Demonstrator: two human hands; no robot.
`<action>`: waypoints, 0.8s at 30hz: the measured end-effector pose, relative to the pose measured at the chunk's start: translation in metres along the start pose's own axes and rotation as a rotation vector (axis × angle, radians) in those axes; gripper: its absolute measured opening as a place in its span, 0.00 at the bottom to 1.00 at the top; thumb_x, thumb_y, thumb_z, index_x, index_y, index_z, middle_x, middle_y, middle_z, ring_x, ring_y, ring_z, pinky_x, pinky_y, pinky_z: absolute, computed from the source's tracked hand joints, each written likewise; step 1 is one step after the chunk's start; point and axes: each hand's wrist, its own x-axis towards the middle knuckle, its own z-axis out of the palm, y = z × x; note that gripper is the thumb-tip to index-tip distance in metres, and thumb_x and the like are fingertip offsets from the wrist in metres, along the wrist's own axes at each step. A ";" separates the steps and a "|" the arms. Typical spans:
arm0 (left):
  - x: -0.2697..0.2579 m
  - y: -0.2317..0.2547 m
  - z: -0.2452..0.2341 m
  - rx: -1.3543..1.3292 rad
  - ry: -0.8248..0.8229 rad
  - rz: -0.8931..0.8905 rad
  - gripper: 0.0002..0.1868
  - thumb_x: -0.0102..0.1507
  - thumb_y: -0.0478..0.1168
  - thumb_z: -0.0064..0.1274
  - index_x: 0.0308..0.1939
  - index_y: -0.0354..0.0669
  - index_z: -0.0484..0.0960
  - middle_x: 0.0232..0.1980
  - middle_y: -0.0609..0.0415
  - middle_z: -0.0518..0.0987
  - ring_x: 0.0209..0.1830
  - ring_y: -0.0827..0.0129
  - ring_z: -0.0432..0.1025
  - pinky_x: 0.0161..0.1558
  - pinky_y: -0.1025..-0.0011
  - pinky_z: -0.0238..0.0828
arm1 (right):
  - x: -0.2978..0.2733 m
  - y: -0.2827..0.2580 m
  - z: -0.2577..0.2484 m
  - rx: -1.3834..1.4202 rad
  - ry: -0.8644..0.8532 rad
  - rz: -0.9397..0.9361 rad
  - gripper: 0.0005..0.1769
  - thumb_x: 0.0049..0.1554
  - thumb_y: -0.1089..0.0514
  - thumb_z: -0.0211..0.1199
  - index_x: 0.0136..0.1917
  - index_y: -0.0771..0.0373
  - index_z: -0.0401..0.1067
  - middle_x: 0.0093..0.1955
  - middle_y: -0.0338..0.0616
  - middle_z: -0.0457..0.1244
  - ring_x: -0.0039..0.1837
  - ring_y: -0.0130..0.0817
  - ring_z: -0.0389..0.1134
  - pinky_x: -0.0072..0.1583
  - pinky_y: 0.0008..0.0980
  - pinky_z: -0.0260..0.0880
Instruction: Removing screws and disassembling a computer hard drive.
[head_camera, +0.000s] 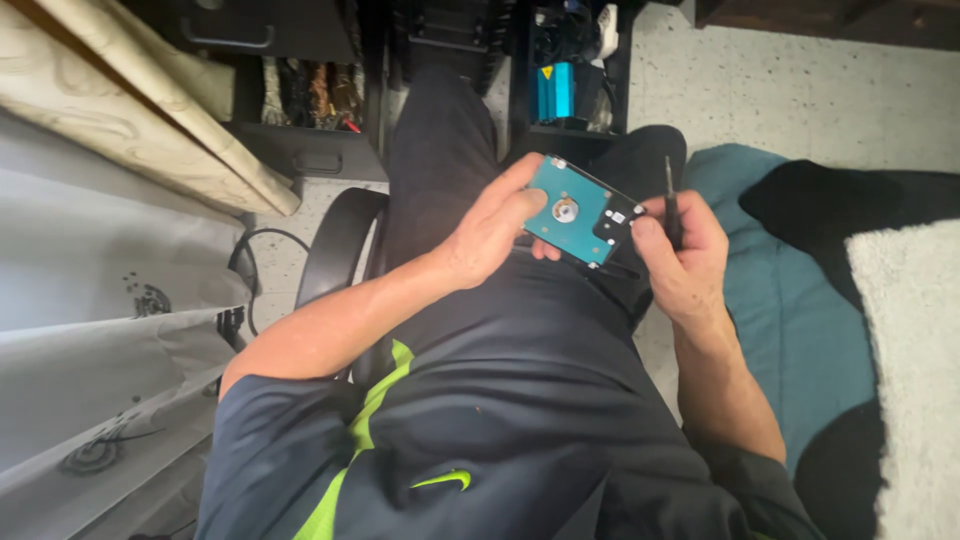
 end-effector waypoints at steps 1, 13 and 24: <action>-0.001 0.000 0.000 0.004 0.007 0.007 0.14 0.71 0.36 0.34 0.58 0.37 0.68 0.43 0.49 0.79 0.33 0.68 0.76 0.36 0.72 0.74 | 0.001 0.000 0.000 0.003 -0.008 -0.006 0.05 0.67 0.64 0.63 0.54 0.65 0.69 0.45 0.29 0.62 0.45 0.13 0.59 0.48 0.17 0.60; -0.003 0.004 0.007 0.230 0.055 0.051 0.13 0.74 0.42 0.40 0.58 0.37 0.69 0.44 0.54 0.78 0.33 0.76 0.74 0.35 0.77 0.74 | 0.009 -0.016 0.007 -0.193 0.015 -0.035 0.07 0.66 0.64 0.64 0.56 0.67 0.69 0.45 0.30 0.63 0.45 0.15 0.59 0.48 0.18 0.60; -0.002 0.002 0.010 0.303 0.096 0.040 0.17 0.73 0.43 0.43 0.62 0.38 0.70 0.50 0.56 0.78 0.37 0.82 0.73 0.36 0.79 0.77 | -0.008 -0.023 -0.005 -0.215 0.104 -0.179 0.09 0.73 0.63 0.53 0.65 0.65 0.61 0.40 0.35 0.63 0.40 0.18 0.60 0.45 0.19 0.62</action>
